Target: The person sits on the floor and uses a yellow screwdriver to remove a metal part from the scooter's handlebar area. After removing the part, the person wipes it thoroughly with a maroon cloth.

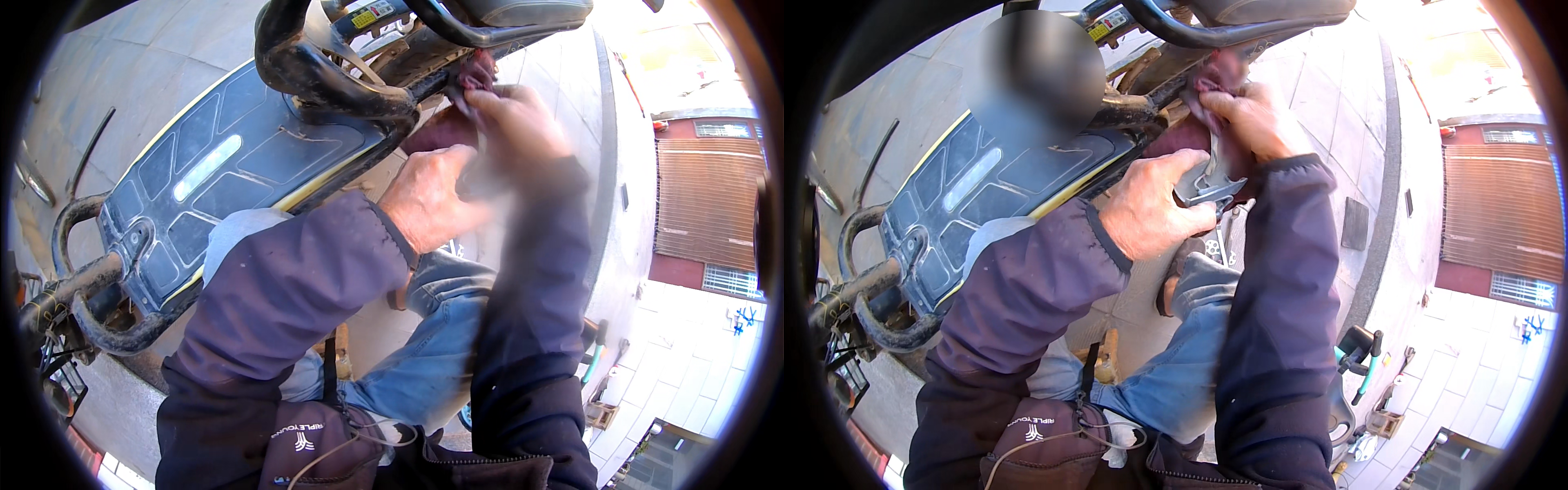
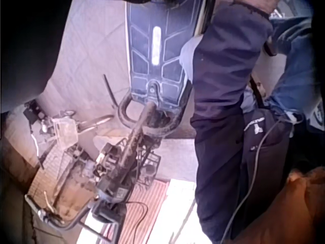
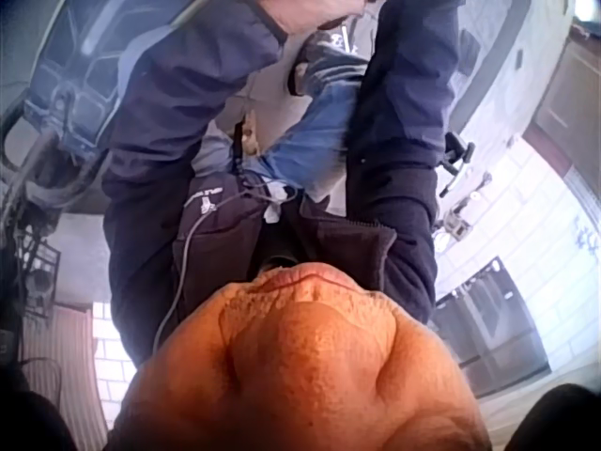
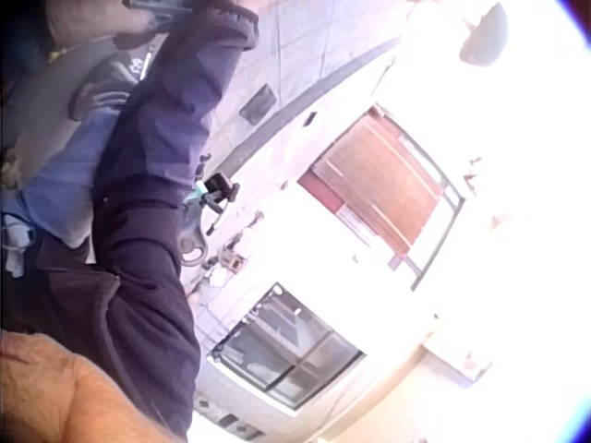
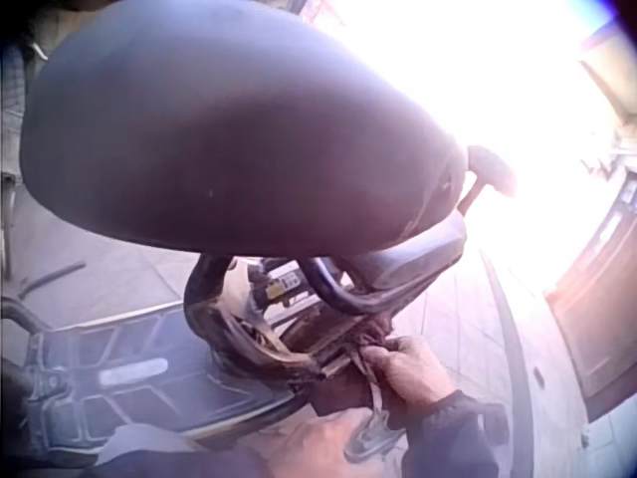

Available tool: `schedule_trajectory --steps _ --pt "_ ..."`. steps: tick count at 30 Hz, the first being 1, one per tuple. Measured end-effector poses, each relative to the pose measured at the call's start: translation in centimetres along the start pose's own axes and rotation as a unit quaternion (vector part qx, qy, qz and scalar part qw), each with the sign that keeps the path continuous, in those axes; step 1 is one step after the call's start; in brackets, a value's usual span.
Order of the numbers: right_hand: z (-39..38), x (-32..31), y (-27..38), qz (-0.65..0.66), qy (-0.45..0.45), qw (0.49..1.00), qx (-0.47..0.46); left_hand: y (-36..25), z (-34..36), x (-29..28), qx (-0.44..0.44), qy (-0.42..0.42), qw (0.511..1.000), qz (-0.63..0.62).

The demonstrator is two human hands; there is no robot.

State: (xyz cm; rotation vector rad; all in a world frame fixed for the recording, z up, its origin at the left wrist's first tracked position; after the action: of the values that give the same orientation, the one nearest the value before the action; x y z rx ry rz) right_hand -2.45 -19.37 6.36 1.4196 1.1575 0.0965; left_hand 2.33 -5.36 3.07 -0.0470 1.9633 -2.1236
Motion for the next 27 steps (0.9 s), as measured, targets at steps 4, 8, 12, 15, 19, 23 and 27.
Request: schedule_trajectory --steps 4,8,12,15,19,23,27 --pt "3.8 -2.5 -1.7 -0.069 -0.157 0.984 -0.056 -0.7 0.3 0.2 0.023 -0.005 1.0 0.006" --pt "2.0 -4.0 0.4 -0.099 -0.354 0.923 -0.112 -0.6 0.2 -0.2 0.016 0.011 1.0 -0.019" --pt "1.2 -6.6 -0.7 0.08 -0.361 0.915 -0.164 -0.5 0.1 0.1 0.006 0.011 1.0 -0.028" --pt "1.4 -4.8 -0.8 0.126 -0.232 0.96 -0.088 -0.4 0.0 -0.1 -0.001 0.001 1.0 -0.006" --pt "3.1 -1.7 -1.7 0.134 -0.107 0.983 -0.062 -0.4 0.2 0.5 -0.004 0.018 1.0 -0.008" --pt "2.6 -0.1 -2.3 0.124 0.009 0.992 -0.001 -0.3 0.1 0.3 0.024 -0.001 1.0 0.018" --pt "-0.6 -0.8 -1.3 0.069 0.096 0.989 0.092 0.0 0.1 0.3 0.017 0.0 1.0 0.019"
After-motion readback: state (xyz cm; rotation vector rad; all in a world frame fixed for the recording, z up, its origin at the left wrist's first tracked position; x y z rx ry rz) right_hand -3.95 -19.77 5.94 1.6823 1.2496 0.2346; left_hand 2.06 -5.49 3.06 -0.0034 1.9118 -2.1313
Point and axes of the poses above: each hand's wrist, its own z-axis towards the middle knuckle, its own x-axis out of the palm, y = z × x, the point moved 7 cm from there along z, towards the middle knuckle, and after that the axes turned 7 degrees about y, right-handed, at the moved point
